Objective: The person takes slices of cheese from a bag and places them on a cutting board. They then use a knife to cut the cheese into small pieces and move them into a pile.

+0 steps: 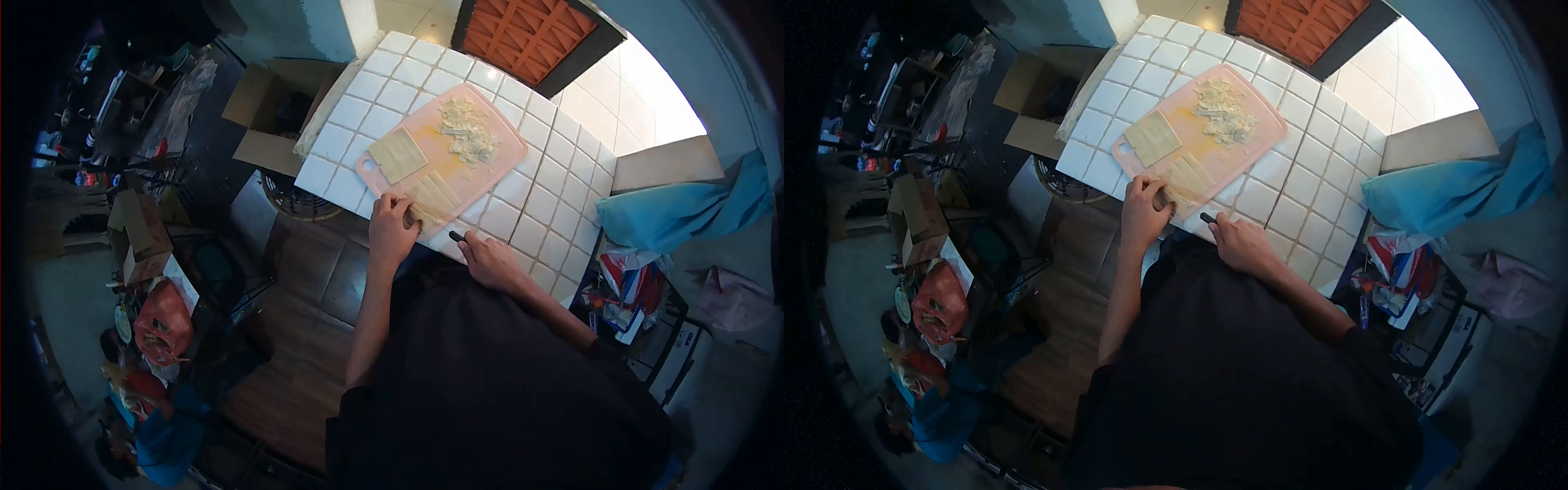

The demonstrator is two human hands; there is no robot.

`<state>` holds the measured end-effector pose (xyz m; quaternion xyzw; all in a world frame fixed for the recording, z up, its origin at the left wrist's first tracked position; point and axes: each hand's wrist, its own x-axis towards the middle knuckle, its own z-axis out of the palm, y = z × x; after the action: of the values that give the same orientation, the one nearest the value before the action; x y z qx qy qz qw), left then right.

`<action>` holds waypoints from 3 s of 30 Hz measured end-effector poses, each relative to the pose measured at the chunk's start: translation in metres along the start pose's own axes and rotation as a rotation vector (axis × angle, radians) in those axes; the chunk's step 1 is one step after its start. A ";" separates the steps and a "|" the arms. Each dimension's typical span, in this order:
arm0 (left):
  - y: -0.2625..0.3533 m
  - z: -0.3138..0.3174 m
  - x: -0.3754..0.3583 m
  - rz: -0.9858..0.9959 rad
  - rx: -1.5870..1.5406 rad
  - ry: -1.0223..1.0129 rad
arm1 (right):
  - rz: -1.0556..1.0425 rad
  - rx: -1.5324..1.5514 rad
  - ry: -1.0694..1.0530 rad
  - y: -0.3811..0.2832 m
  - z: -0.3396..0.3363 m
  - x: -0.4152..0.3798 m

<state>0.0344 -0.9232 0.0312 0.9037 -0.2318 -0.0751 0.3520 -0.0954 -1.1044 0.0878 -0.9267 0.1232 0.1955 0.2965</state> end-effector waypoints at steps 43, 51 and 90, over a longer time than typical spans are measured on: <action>-0.004 0.023 -0.012 0.007 -0.123 0.130 | 0.097 0.767 -0.081 0.133 -0.030 -0.018; -0.005 0.028 -0.017 0.038 -0.113 0.177 | -0.007 1.047 0.161 0.102 -0.006 0.030; 0.000 0.032 -0.032 0.031 -0.086 0.258 | -0.187 0.935 0.675 0.088 0.055 0.080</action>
<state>-0.0031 -0.9269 0.0064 0.8864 -0.1949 0.0372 0.4182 -0.0706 -1.1504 -0.0322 -0.7154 0.2015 -0.2129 0.6342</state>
